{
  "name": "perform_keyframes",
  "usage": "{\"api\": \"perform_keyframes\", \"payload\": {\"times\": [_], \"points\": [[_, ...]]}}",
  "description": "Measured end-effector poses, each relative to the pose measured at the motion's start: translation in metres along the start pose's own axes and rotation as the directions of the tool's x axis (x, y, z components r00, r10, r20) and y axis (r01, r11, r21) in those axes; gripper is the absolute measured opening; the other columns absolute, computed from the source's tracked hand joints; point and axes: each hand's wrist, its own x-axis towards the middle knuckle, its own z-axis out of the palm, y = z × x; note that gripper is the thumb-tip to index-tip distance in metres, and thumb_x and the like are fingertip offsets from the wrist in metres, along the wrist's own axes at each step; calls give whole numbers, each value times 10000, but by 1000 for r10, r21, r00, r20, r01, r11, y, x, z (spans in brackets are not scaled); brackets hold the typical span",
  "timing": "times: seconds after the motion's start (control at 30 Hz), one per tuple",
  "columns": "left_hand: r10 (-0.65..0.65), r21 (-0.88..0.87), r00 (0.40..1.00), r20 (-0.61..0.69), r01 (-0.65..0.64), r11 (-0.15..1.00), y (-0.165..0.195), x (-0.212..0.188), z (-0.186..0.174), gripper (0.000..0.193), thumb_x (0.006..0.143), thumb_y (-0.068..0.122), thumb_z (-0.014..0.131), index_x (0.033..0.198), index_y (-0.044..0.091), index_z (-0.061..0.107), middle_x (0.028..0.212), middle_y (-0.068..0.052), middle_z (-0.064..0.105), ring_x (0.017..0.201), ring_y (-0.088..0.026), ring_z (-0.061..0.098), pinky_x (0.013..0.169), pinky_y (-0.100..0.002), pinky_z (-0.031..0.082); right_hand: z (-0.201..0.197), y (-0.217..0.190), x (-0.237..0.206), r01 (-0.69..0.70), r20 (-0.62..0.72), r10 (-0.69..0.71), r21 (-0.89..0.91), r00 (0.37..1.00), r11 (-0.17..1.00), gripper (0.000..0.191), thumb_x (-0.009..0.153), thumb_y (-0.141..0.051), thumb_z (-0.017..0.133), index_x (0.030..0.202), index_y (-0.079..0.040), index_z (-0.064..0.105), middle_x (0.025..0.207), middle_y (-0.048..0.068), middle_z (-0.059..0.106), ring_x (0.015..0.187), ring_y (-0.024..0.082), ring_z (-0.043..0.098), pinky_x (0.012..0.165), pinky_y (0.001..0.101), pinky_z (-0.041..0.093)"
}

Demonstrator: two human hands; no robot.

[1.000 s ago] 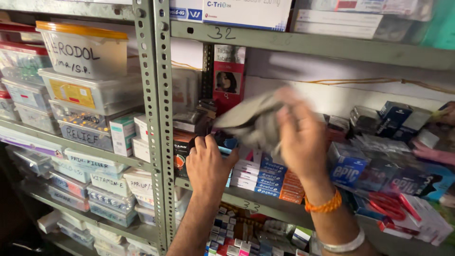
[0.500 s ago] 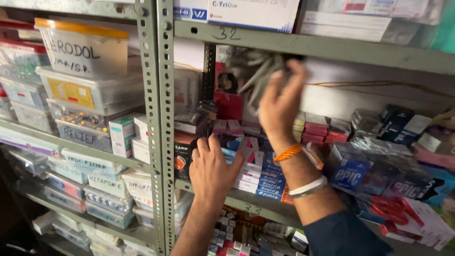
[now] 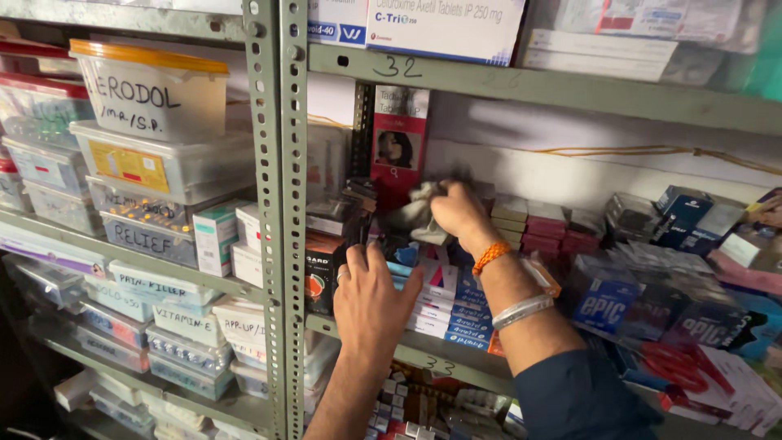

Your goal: The person wipes metal shelves in a pharmacy using a dark cloth. They clean multiple shelves, moving boxes and bottles aside to reach the surfaces, then return the items. The person also wipes the shelf edges and some product boxes.

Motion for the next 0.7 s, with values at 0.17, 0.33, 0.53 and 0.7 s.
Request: {"api": "perform_keyframes", "payload": {"times": [0.17, 0.33, 0.53, 0.7], "points": [[8, -5, 999, 35, -8, 1000, 2, 2, -2, 736, 823, 488, 752, 1276, -54, 549, 1221, -228, 578, 1027, -416, 617, 767, -467, 565, -33, -17, -3, -2, -300, 98, 307, 949, 952, 387, 998, -168, 570, 1352, -16, 535, 1241, 188, 625, 1160, 382, 627, 916, 481, 522], [-52, -21, 992, 117, 55, 998, 3, 0, -3, 728, 843, 501, 732, 1299, -30, 530, 1251, -212, 564, 1070, -415, 604, 810, -466, 562, -40, -17, -8, -205, -153, 177, -197, 972, 959, 397, 954, -149, 588, 1332, -30, 557, 1213, 222, 645, 1178, 374, 642, 958, 436, 517], [-2, -18, 999, 32, 2, 1000, 8, -2, -4, 758, 803, 501, 755, 1290, -36, 535, 1225, -219, 566, 1057, -417, 609, 788, -473, 567, 5, 8, -1, -200, 406, 189, -15, 894, 980, 365, 811, 50, 515, 1113, -47, 694, 1064, 115, 731, 1012, 272, 678, 840, 412, 566], [13, -20, 1000, 7, -13, 1000, 8, -1, -7, 728, 786, 491, 757, 1243, -39, 556, 1205, -233, 565, 1039, -428, 608, 731, -479, 577, 14, 8, 20, -44, 420, -62, 239, 905, 970, 264, 909, -18, 574, 1139, -87, 684, 1086, 52, 712, 1035, 168, 631, 920, 323, 510]]}}
